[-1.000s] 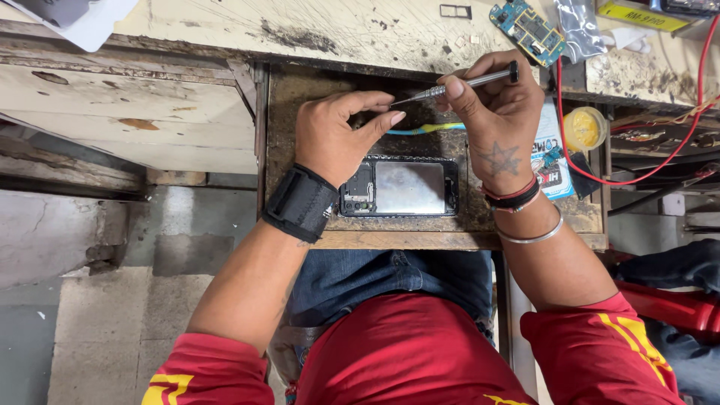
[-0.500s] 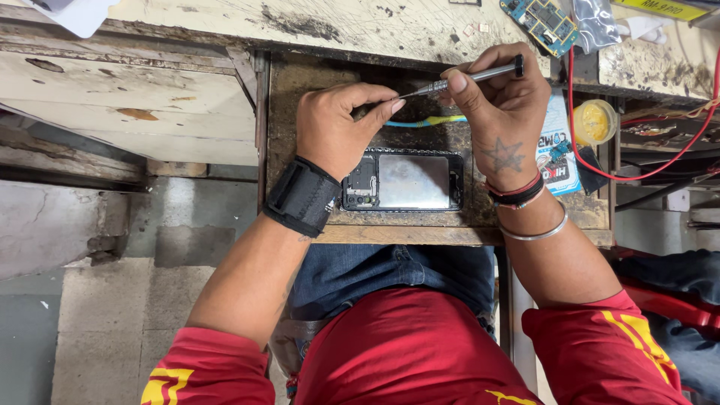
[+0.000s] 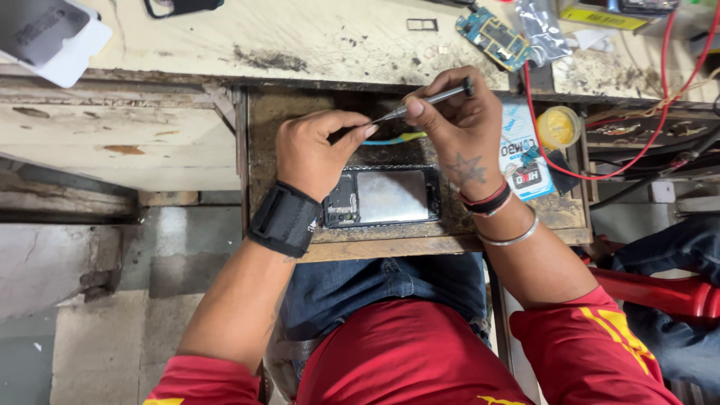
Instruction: The person uses a screwdriver and a small tool to work on the internal components of a disassembled mobile phone on a workbench.
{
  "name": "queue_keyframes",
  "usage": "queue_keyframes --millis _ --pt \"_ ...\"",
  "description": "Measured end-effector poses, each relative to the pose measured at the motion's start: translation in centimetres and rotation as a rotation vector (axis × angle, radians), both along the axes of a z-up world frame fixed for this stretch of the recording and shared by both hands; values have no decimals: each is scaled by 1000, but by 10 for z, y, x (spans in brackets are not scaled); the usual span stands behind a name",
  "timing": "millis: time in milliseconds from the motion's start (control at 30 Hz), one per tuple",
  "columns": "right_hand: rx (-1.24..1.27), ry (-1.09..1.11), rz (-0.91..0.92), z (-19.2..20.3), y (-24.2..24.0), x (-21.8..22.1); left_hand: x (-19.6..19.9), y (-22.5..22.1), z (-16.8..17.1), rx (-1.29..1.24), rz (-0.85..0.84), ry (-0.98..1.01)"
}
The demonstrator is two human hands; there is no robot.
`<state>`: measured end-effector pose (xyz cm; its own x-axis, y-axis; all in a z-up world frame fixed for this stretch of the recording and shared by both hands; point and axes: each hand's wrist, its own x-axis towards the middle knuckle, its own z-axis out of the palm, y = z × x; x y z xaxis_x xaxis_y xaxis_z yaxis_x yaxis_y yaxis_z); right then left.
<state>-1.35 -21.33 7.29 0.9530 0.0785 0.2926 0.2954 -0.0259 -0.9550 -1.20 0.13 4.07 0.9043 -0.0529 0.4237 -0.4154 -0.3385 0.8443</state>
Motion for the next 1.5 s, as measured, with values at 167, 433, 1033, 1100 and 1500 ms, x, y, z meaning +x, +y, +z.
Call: queue_keyframes --millis 167,433,1033,1100,1500 --pt "11 -14 18 1 0 -1 0 0 -1 18 -14 28" --pt "-62 -88 -45 1 -15 1 6 2 -12 83 -35 -63" --pt "-462 -226 118 -7 -19 -56 12 0 -46 19 -17 -119" --pt "-507 -265 131 -8 -15 -56 12 0 -49 69 0 -98" --pt "-580 -368 178 -17 -5 -48 9 -2 -58 102 18 -97"
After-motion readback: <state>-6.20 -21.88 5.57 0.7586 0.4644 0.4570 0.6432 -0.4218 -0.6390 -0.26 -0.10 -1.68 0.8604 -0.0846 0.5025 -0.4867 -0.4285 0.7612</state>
